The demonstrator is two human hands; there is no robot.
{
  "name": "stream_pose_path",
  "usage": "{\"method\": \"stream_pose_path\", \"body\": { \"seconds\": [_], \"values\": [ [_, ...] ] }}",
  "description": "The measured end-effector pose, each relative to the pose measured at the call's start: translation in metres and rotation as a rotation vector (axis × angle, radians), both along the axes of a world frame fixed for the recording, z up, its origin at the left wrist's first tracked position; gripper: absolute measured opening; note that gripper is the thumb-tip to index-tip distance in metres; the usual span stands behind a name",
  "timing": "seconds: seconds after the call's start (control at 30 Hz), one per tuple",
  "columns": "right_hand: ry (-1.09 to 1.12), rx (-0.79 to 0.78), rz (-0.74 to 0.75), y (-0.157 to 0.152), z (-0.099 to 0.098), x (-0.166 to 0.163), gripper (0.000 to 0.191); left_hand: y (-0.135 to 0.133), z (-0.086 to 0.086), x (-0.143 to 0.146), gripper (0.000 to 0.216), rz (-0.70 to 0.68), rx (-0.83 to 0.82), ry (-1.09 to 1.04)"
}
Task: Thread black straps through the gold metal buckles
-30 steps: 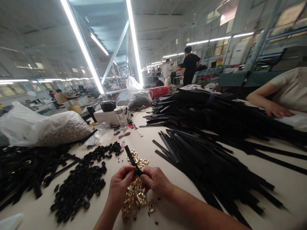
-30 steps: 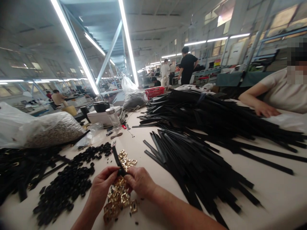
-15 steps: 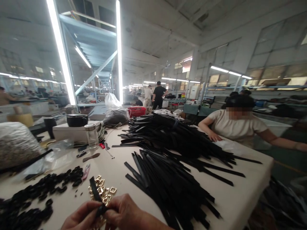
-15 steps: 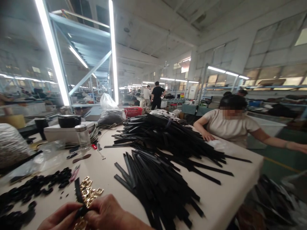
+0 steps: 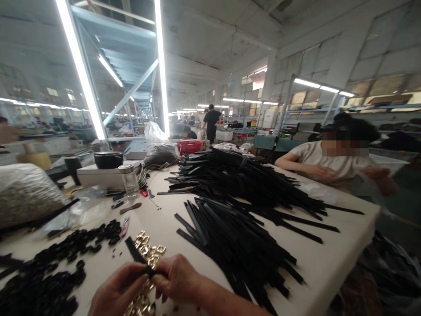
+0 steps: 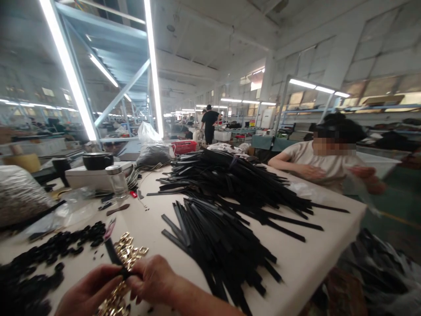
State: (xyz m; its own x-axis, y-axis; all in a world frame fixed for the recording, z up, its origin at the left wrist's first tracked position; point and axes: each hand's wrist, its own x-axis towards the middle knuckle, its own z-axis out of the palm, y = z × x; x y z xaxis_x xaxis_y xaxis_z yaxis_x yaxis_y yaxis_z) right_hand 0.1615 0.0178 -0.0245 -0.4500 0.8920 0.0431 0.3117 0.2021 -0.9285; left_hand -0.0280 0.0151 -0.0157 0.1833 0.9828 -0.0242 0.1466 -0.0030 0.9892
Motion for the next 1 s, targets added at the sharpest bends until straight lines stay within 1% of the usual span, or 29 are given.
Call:
{"method": "stream_pose_path", "body": {
  "seconds": [0.1, 0.13, 0.2, 0.27, 0.4, 0.5, 0.6, 0.7, 0.87, 1.0],
  "values": [
    [-0.104, 0.053, -0.006, -0.002, 0.011, 0.000, 0.016, -0.006, 0.012, -0.001, 0.023, 0.014, 0.234, 0.154],
    [-0.095, 0.057, 0.001, -0.001, 0.014, 0.000, 0.016, -0.007, 0.015, 0.000, 0.020, 0.033, 0.297, 0.197],
    [-0.062, 0.059, 0.031, 0.000, 0.015, 0.000, 0.012, -0.007, 0.018, 0.002, 0.016, 0.058, 0.335, 0.232],
    [-0.025, 0.056, 0.051, 0.001, 0.014, 0.001, 0.008, -0.006, 0.017, 0.003, 0.016, 0.058, 0.276, 0.173],
    [0.033, 0.023, 0.056, 0.002, 0.006, -0.001, 0.011, -0.005, 0.016, 0.006, 0.024, 0.037, 0.063, -0.084],
    [0.075, -0.008, 0.055, 0.003, 0.001, -0.004, 0.016, -0.006, 0.018, 0.010, 0.028, 0.062, 0.001, -0.158],
    [0.082, -0.001, 0.043, 0.003, -0.001, -0.006, 0.016, -0.007, 0.018, 0.014, 0.030, 0.069, -0.015, -0.176],
    [0.059, 0.023, 0.027, 0.002, 0.001, -0.005, 0.014, -0.008, 0.016, 0.016, 0.028, 0.062, 0.012, -0.179],
    [0.028, 0.040, 0.022, -0.001, 0.009, -0.005, 0.007, -0.005, 0.011, 0.011, 0.023, 0.093, 0.083, -0.087],
    [0.035, 0.032, 0.014, -0.001, 0.010, -0.006, 0.005, -0.003, 0.005, 0.008, 0.023, 0.066, 0.079, -0.111]
  ]
}}
